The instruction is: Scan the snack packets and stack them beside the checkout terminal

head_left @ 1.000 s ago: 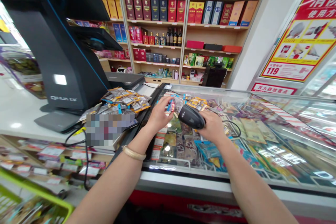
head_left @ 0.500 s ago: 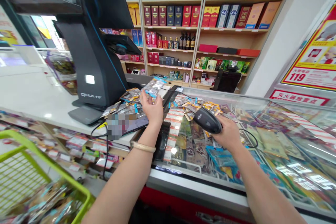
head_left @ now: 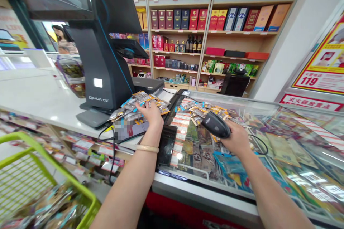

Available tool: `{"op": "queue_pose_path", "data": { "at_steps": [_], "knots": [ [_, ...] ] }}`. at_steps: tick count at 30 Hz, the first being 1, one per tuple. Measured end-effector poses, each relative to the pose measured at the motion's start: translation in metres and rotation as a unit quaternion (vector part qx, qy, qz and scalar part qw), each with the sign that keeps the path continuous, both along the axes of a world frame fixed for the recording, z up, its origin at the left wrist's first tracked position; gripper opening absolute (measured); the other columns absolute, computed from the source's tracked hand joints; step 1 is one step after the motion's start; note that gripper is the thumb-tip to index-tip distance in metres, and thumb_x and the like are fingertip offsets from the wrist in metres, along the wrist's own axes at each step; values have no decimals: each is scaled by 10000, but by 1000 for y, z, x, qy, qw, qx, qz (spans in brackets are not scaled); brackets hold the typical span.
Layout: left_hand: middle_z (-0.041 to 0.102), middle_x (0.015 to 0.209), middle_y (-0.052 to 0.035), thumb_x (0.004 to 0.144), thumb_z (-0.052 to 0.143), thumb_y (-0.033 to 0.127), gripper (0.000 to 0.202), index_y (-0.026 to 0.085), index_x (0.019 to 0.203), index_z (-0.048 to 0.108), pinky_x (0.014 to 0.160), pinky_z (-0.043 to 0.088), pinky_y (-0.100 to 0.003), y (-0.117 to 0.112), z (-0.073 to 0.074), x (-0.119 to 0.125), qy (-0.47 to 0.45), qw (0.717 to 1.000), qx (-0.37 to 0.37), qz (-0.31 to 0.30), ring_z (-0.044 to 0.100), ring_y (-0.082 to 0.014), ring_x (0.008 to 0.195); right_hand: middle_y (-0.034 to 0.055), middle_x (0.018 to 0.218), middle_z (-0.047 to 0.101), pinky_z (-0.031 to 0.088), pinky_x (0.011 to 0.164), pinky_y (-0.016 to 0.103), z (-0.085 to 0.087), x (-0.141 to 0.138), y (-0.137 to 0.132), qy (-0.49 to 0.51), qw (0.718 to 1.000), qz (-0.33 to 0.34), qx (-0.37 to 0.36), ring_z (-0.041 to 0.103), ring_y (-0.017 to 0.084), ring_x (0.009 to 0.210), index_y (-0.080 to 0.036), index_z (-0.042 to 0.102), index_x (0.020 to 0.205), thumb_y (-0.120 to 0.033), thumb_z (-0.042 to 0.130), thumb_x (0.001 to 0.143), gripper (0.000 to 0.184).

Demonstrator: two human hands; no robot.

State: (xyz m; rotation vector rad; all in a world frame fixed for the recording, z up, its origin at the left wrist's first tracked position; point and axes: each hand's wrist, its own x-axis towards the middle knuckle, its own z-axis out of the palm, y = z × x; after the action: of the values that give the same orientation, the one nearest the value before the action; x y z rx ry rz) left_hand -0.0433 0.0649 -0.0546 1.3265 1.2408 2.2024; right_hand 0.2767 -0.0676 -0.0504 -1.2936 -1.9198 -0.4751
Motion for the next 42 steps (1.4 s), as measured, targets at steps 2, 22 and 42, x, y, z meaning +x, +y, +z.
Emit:
{"op": "queue_pose_path", "data": {
  "at_steps": [2, 22, 42],
  "knots": [
    [401, 1370, -149, 864, 461, 125, 704, 286, 1431, 76, 1057, 432, -396, -3, 3, 7, -98, 993, -14, 60, 491, -178, 1306, 81, 823, 719, 484, 672, 320, 0, 1, 1, 0, 1000, -4, 4, 660, 242, 764, -208, 674, 879, -309, 576, 690, 236],
    [650, 1053, -72, 752, 690, 233, 424, 207, 1169, 621, 919, 499, -382, -89, 8, 104, 471, 830, -29, -297, 618, -220, 993, 68, 822, 742, 461, 643, 325, 49, 53, -4, -52, 991, -122, -21, 673, 264, 760, -226, 719, 893, -308, 601, 676, 260],
    [644, 1100, -165, 722, 672, 619, 594, 143, 1074, 635, 895, 485, -425, -98, 9, 150, 637, 721, -152, -226, 615, -337, 1037, 97, 832, 729, 505, 687, 356, 15, 81, 1, 24, 997, -65, 14, 674, 268, 757, -180, 697, 898, -313, 556, 656, 311]
  ]
}}
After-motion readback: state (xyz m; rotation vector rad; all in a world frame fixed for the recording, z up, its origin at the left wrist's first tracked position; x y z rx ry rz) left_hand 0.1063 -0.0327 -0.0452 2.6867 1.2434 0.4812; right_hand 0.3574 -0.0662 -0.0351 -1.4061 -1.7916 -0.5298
